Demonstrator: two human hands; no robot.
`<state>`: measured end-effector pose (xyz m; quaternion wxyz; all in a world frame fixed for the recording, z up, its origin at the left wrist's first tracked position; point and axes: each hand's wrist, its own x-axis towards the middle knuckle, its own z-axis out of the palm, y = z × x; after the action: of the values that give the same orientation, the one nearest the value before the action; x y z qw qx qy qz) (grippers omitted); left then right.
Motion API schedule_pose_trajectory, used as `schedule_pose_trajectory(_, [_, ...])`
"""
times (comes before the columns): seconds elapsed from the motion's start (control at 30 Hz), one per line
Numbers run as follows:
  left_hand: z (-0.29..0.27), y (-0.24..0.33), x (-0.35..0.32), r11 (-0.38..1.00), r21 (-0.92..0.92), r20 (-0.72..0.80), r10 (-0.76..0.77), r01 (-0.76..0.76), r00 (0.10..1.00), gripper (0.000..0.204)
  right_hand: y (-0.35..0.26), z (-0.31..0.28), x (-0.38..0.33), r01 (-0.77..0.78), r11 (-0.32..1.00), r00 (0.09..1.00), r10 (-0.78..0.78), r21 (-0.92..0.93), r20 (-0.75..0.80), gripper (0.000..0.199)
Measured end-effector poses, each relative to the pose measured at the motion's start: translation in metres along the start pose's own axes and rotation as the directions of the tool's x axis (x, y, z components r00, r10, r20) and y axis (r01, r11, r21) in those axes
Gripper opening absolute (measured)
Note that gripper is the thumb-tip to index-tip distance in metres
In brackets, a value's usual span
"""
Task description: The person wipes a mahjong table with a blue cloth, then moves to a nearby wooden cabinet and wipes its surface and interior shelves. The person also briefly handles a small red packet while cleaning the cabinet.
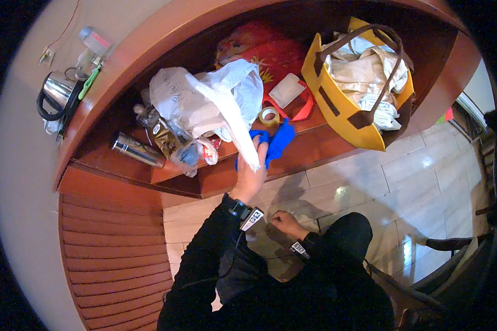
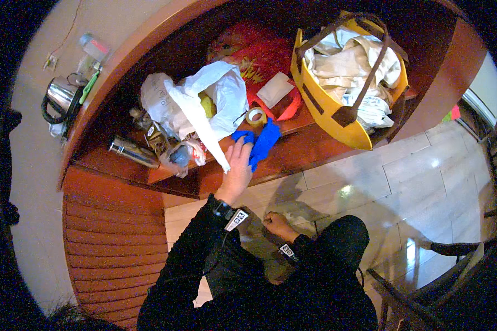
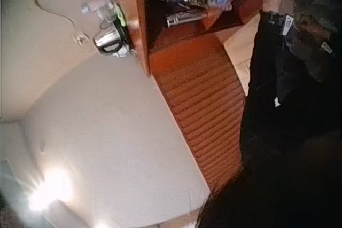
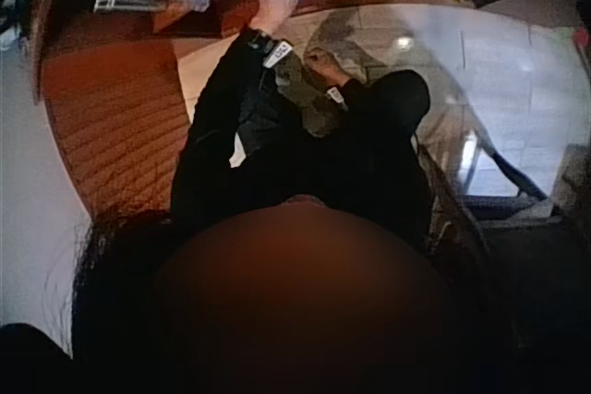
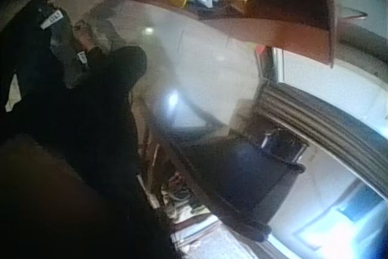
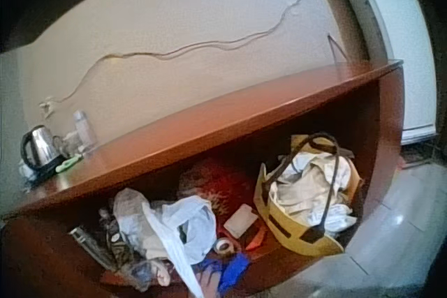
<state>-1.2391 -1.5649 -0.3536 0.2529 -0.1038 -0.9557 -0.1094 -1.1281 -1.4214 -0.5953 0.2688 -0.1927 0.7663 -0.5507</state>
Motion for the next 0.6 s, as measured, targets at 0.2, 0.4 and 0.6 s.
schedule_pose_trajectory(0.2, [0.002,0.004,-0.014,1.000,0.028,-0.010,-0.002,0.002,1.000,0.034,-0.012,-0.002,-0.001,-0.017,0.999,1.000,0.016,0.031,0.015,0.029])
schedule_pose_trajectory(0.4, [0.030,0.046,0.010,0.991,-0.044,0.007,0.128,-0.128,0.992,0.033,-0.017,0.003,-0.002,-0.056,0.995,0.998,0.054,-0.084,-0.029,0.029])
schedule_pose_trajectory(0.6, [0.043,0.083,0.053,0.954,-0.091,-0.062,0.280,-0.285,0.958,0.028,0.013,0.023,0.005,0.085,0.918,0.996,-0.072,0.387,-0.049,0.020])
